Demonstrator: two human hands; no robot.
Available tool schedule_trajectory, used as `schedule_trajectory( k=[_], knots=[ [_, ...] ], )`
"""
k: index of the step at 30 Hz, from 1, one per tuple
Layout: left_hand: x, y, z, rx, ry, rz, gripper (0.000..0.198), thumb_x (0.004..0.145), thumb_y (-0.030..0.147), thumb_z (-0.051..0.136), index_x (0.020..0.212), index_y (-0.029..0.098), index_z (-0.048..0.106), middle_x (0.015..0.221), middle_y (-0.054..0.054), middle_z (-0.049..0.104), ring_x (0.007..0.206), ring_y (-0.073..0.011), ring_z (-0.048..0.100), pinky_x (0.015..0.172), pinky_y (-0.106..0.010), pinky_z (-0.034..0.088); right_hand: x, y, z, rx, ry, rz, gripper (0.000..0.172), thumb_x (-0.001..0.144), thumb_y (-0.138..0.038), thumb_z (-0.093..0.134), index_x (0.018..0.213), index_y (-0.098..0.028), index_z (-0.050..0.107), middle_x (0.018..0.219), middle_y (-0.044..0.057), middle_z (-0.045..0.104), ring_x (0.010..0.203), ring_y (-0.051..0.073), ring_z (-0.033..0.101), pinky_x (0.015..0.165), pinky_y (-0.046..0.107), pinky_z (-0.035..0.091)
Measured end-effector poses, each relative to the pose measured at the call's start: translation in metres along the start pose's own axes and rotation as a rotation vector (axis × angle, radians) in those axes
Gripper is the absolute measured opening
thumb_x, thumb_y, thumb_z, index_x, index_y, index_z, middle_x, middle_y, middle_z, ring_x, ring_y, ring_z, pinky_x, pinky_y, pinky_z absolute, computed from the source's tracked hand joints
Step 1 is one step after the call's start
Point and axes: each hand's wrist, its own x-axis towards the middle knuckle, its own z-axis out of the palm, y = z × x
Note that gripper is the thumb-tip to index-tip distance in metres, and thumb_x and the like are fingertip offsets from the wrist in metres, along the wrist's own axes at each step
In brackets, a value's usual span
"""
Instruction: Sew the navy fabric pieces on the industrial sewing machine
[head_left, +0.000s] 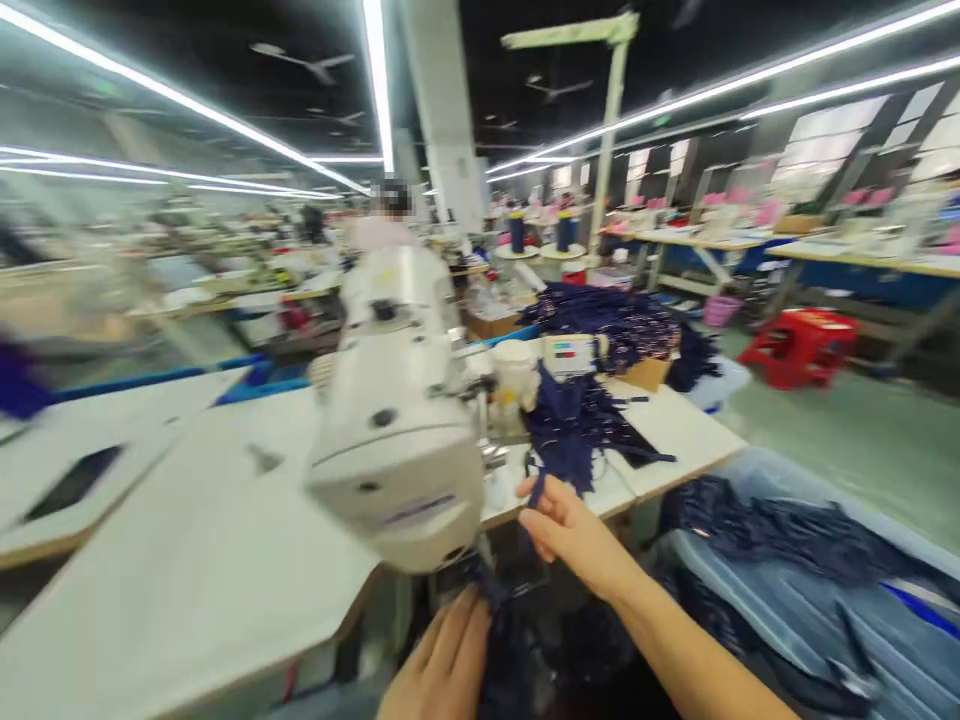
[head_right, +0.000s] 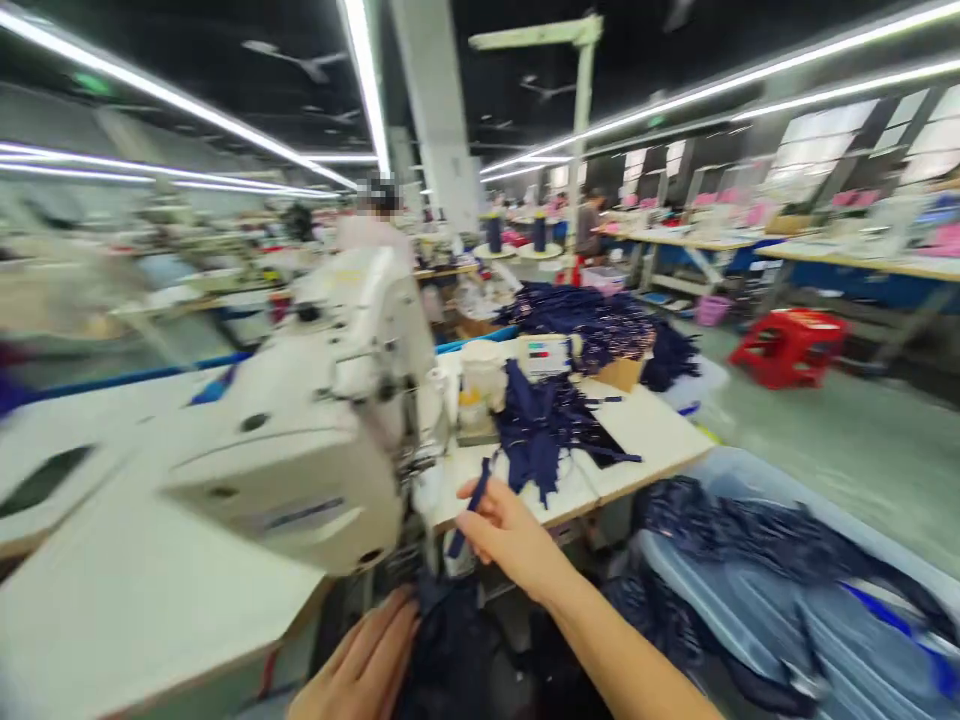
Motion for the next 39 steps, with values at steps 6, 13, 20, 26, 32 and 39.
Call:
schedule_trajectory(
  k=[6, 13, 20, 26, 32, 39],
  knots=[
    [-0.005, 0.019, -0.007, -0.138, -0.053, -0.224, 0.029, 0.095, 0.009, 0.036, 0.114, 0.010, 0.058, 0.115, -0.010, 0.065, 0.110, -0.0160, 0.060, 0.096, -0.026, 0.051, 0.000, 0.038, 0.007, -0.435, 0.053, 0.014, 0.029, 0.084, -0.050, 0.060, 0.085, -0.023, 0.050, 0.064, -0.006, 0.040, 0.057, 0.012, 0.041, 0.054, 0.024, 0.035],
    [-0.005, 0.023, -0.011, -0.077, -0.059, -0.181, 0.030, 0.097, 0.012, 0.036, 0.116, 0.010, 0.059, 0.119, -0.009, 0.064, 0.109, -0.0158, 0.059, 0.093, -0.026, 0.051, -0.003, 0.054, 0.018, -0.546, 0.072, -0.013, 0.030, 0.085, -0.049, 0.055, 0.076, -0.024, 0.044, 0.066, -0.005, 0.038, 0.061, 0.014, 0.041, 0.058, 0.026, 0.037],
    [0.002, 0.018, -0.027, 0.018, -0.194, -0.073, 0.039, 0.099, 0.015, 0.028, 0.127, 0.013, 0.055, 0.129, -0.005, 0.058, 0.117, -0.0168, 0.051, 0.102, -0.030, 0.043, -0.002, 0.055, 0.029, -0.537, 0.088, 0.014, 0.034, 0.082, -0.053, 0.055, 0.070, -0.025, 0.040, 0.063, -0.006, 0.035, 0.058, 0.014, 0.039, 0.056, 0.025, 0.038],
    [-0.001, 0.020, -0.020, 0.022, -0.194, -0.077, 0.040, 0.098, 0.015, 0.027, 0.129, 0.010, 0.053, 0.131, -0.009, 0.055, 0.119, -0.0184, 0.049, 0.104, -0.033, 0.040, -0.001, 0.054, 0.026, -0.542, 0.068, 0.060, 0.036, 0.083, -0.055, 0.055, 0.074, -0.024, 0.040, 0.066, -0.006, 0.034, 0.061, 0.014, 0.039, 0.059, 0.026, 0.038],
    [-0.003, 0.021, -0.016, 0.015, -0.129, -0.123, 0.042, 0.098, 0.016, 0.025, 0.128, 0.010, 0.054, 0.131, -0.007, 0.055, 0.120, -0.0201, 0.047, 0.103, -0.033, 0.040, -0.002, 0.048, 0.027, -0.533, 0.044, 0.112, 0.031, 0.085, -0.053, 0.053, 0.084, -0.023, 0.046, 0.069, -0.005, 0.036, 0.065, 0.014, 0.040, 0.063, 0.027, 0.038],
    [0.000, 0.021, -0.020, -0.047, -0.204, -0.157, 0.042, 0.098, 0.017, 0.026, 0.130, 0.010, 0.052, 0.133, -0.007, 0.053, 0.123, -0.0196, 0.045, 0.107, -0.031, 0.035, -0.002, 0.051, 0.025, -0.545, 0.023, 0.122, 0.027, 0.088, -0.050, 0.051, 0.084, -0.023, 0.046, 0.071, -0.005, 0.037, 0.068, 0.014, 0.041, 0.065, 0.026, 0.039]
  ],
)
